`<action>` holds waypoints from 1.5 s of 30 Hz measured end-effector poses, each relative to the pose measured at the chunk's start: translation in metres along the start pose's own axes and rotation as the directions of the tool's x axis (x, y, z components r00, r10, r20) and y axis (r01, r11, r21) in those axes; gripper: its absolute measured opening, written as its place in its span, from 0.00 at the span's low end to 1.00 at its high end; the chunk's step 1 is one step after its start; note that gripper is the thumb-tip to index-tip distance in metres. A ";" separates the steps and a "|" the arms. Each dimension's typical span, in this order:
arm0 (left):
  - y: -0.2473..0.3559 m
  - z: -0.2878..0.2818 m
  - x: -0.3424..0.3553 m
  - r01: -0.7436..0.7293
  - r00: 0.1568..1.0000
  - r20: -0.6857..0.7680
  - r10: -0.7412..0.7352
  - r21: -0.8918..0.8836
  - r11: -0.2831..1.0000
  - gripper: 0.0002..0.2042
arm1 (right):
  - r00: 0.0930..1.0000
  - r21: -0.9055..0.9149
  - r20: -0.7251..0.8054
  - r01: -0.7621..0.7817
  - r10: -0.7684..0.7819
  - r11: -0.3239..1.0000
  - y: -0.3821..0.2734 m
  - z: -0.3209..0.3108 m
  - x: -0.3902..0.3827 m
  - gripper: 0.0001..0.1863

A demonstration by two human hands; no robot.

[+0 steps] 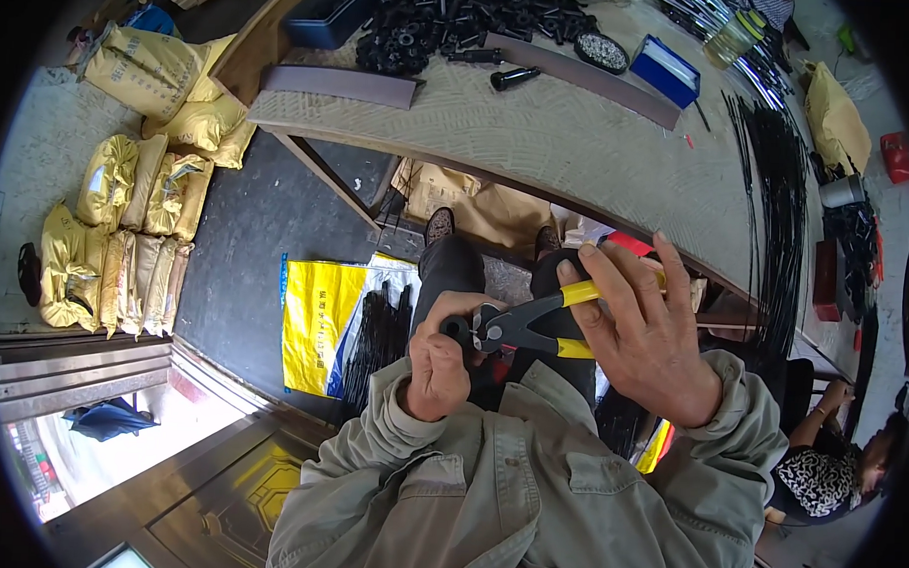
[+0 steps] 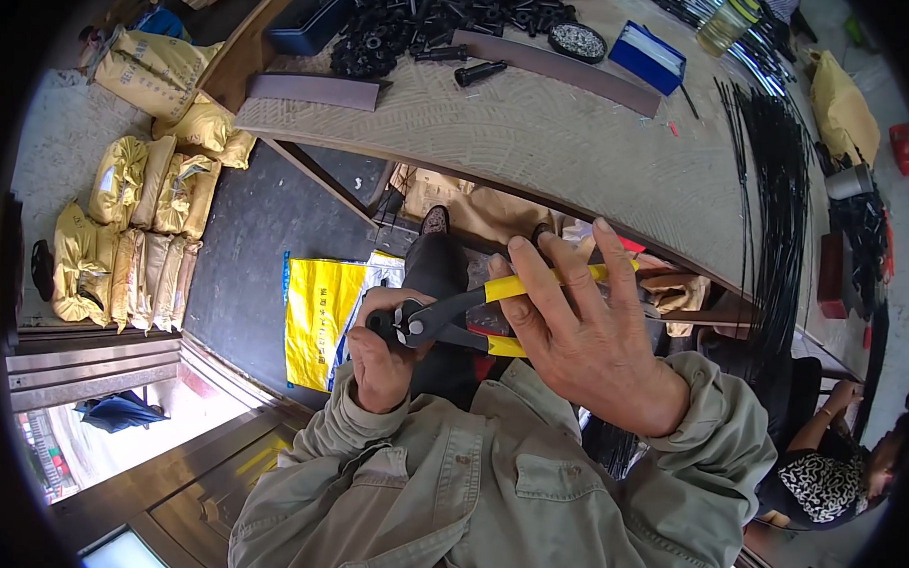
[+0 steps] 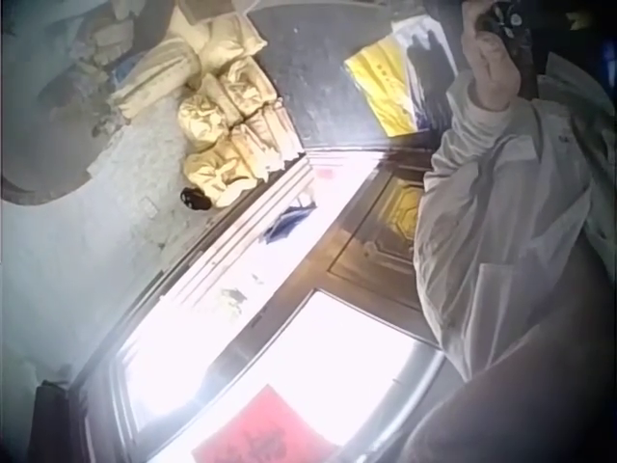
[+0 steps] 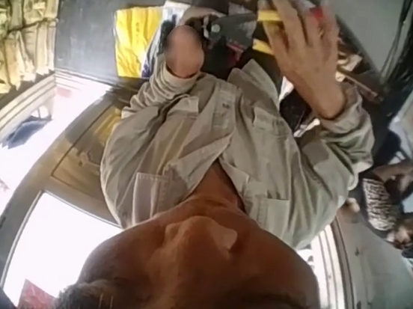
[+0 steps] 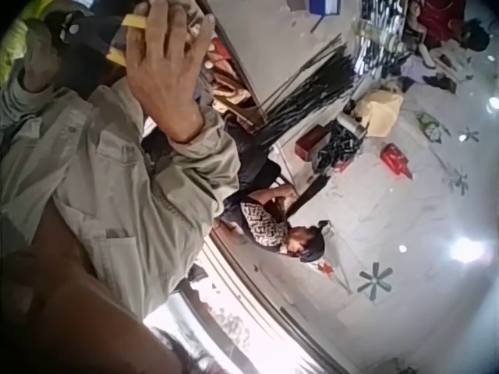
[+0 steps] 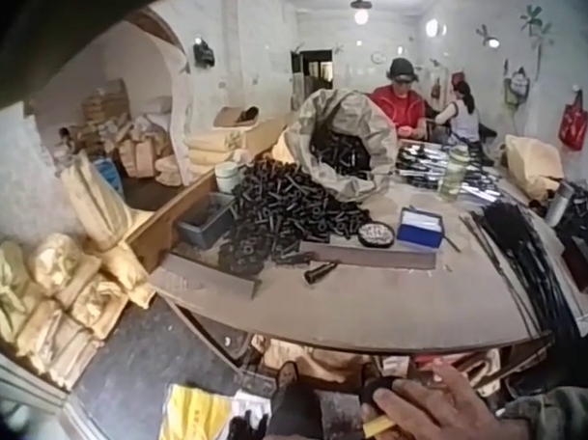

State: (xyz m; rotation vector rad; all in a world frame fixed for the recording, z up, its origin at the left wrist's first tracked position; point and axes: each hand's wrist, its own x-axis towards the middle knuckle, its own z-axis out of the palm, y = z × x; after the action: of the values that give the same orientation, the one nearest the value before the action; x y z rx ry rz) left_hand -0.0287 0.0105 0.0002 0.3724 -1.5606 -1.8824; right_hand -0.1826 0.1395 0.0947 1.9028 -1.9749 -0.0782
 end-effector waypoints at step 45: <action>0.006 -0.026 0.027 -0.135 0.950 -0.291 0.117 -0.043 0.990 0.22 | 0.946 0.747 0.309 -0.179 -0.096 0.640 0.049 0.021 0.010 0.16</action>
State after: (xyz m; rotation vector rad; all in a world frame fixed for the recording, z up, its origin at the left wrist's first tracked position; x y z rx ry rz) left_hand -0.0317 -0.0268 0.0046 0.4838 -1.2969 -1.6895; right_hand -0.2359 0.1288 0.0925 2.4677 -2.5416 0.6219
